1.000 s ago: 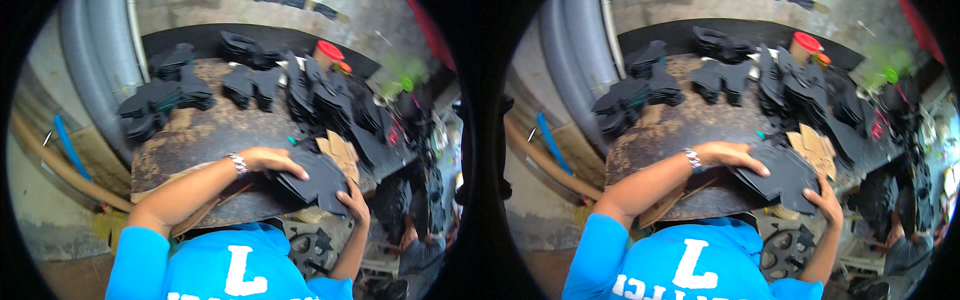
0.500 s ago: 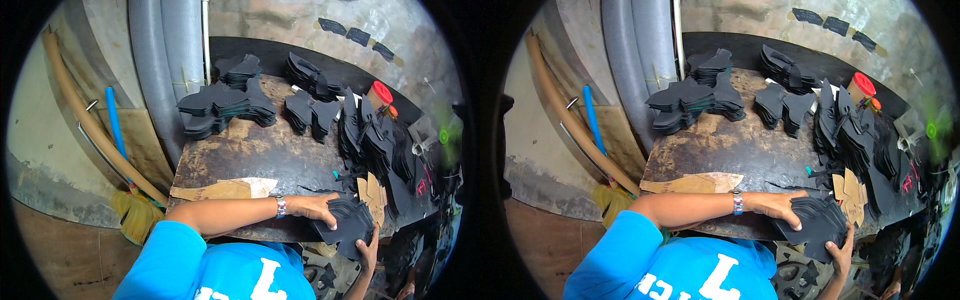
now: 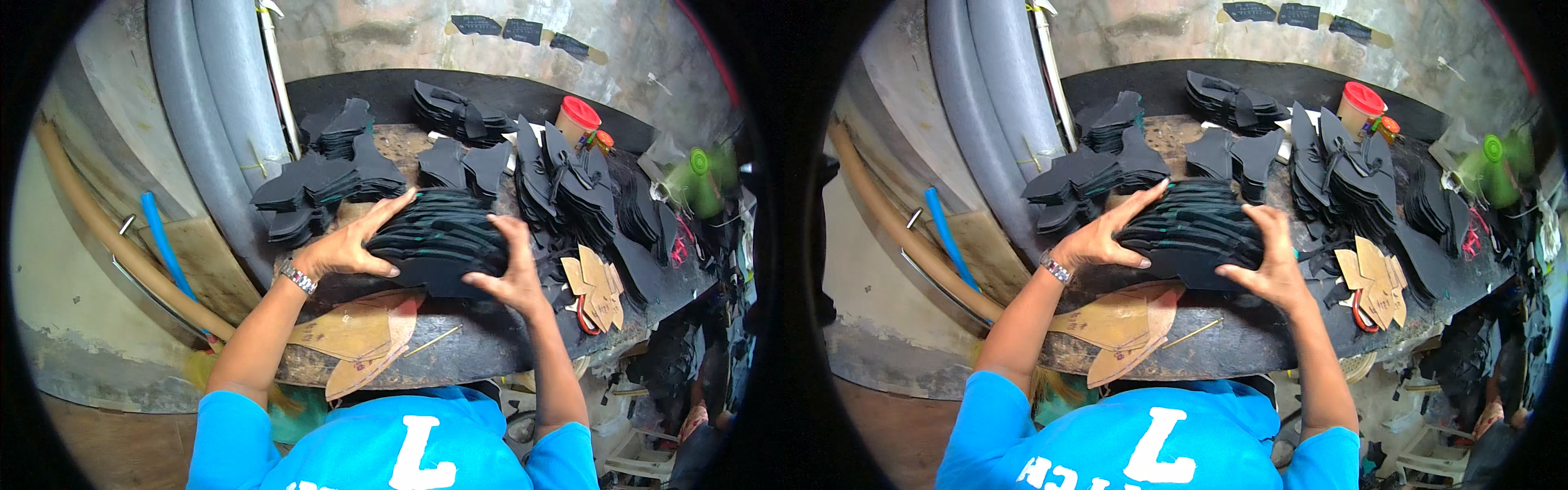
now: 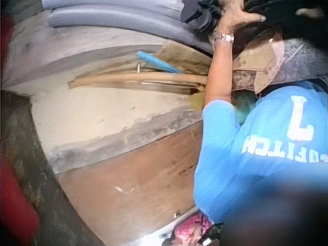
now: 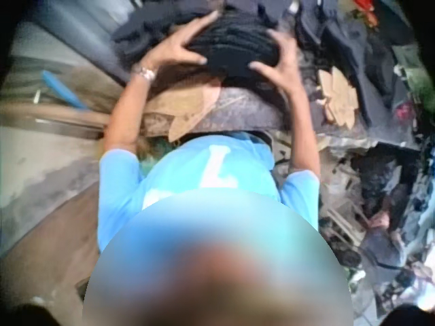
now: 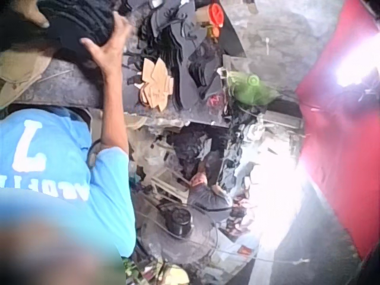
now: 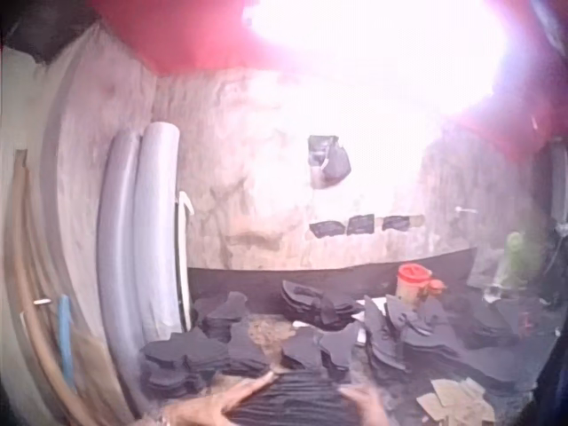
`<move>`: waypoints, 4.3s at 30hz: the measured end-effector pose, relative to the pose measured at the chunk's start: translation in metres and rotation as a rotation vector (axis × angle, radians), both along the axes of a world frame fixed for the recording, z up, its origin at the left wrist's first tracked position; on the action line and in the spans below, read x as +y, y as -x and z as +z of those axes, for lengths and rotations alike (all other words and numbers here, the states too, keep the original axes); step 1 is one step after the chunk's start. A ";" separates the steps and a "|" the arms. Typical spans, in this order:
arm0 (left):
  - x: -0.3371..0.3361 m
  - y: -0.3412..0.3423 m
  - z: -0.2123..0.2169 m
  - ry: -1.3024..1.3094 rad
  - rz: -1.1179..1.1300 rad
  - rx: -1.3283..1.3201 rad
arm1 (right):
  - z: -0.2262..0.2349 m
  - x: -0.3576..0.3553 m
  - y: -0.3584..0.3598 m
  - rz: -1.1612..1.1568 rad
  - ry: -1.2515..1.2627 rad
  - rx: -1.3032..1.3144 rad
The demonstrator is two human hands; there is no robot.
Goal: The person aligns black shoe sole pieces with a cardboard template on a workbench, then stacks the aligned pieces into neat piles. The person also handles larger sole pieces and organizes them into separate stacks.
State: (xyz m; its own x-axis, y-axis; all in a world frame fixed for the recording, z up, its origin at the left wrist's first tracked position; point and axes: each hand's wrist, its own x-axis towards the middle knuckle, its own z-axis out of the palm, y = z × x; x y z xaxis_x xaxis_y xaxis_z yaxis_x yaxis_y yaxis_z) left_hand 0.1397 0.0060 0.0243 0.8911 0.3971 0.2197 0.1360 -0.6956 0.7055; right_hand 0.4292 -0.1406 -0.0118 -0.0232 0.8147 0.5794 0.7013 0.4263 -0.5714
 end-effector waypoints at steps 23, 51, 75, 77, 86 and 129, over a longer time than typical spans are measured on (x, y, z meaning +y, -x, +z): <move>0.002 0.023 -0.025 0.461 -0.003 0.026 | -0.016 0.035 0.040 -0.062 0.226 -0.346; -0.007 -0.006 -0.022 -0.211 0.214 0.394 | -0.008 0.048 0.037 0.035 0.192 -0.259; 0.023 -0.016 -0.027 -0.423 0.114 0.135 | -0.012 0.059 0.061 0.054 0.264 -0.226; 0.016 -0.018 -0.019 -0.349 0.126 0.156 | -0.012 0.061 0.056 0.071 0.243 -0.222; -0.068 -0.022 -0.003 -0.333 0.739 -0.816 | 0.031 0.035 0.046 -0.006 0.063 0.271; -0.153 0.065 -0.068 1.626 0.365 -1.028 | 0.006 -0.071 0.119 0.175 -0.168 0.040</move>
